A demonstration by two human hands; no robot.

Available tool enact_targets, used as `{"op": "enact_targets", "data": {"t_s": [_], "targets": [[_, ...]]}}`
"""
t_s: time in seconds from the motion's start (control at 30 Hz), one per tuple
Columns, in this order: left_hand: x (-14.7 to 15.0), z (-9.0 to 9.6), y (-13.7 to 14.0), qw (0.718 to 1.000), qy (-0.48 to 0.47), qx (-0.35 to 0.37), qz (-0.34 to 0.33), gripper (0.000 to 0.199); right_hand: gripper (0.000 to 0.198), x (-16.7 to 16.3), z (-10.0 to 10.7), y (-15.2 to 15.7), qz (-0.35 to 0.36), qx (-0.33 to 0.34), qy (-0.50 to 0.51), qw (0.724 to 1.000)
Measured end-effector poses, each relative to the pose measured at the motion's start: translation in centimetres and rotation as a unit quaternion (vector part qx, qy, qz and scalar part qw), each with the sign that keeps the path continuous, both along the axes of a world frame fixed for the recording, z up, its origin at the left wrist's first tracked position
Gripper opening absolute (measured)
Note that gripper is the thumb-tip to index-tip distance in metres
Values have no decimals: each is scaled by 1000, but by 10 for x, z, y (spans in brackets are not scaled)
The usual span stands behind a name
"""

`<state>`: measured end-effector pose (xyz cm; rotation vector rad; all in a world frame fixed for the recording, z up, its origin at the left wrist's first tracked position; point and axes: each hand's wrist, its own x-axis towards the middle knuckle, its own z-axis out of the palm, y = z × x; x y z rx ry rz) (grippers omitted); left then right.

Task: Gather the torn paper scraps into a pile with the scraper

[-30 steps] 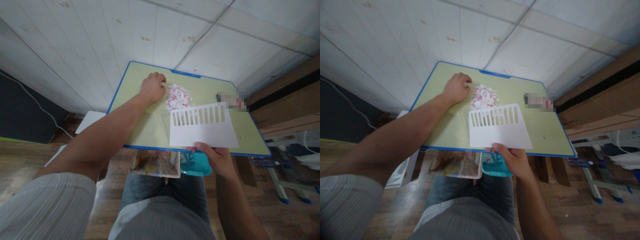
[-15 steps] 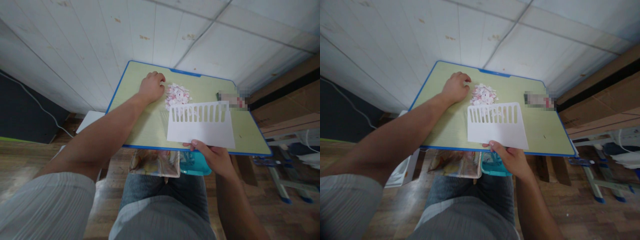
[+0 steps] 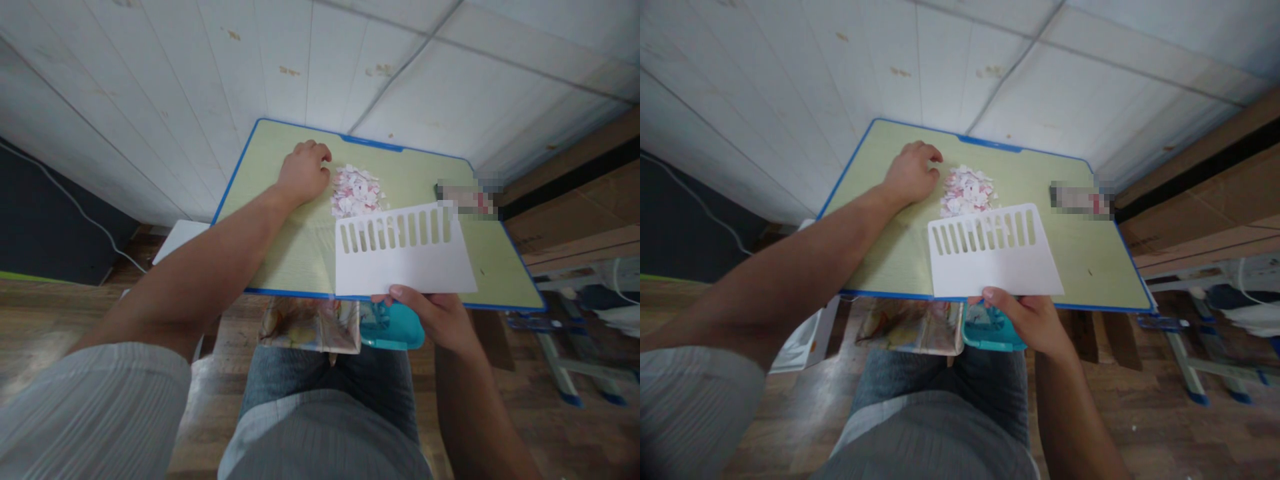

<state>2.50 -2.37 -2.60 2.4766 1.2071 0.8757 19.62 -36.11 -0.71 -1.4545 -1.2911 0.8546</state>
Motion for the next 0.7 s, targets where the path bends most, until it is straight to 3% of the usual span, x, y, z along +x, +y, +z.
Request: {"op": "enact_targets", "data": {"t_s": [0.07, 0.2, 0.27, 0.37, 0.47, 0.7], "targets": [[0, 0, 0, 1000, 3, 0, 3, 31, 29, -2, -6, 3, -71, 44, 44, 996], [0, 3, -3, 1000, 14, -6, 6, 32, 20, -4, -16, 7, -215, 156, 127, 956], [1, 5, -4, 1000, 16, -7, 7, 31, 21, -3, -16, 6, -192, 138, 109, 966], [1, 4, -3, 1000, 20, -6, 4, 28, 30, -4, -12, 0, -98, 66, 13, 993], [1, 2, 0, 1000, 9, -3, -2, 30, 30, -6, -5, -3, -34, 39, -61, 997], [1, -3, 4, 1000, -19, -3, -8, 31, 29, -1, 3, -5, 29, 31, -41, 998]]}}
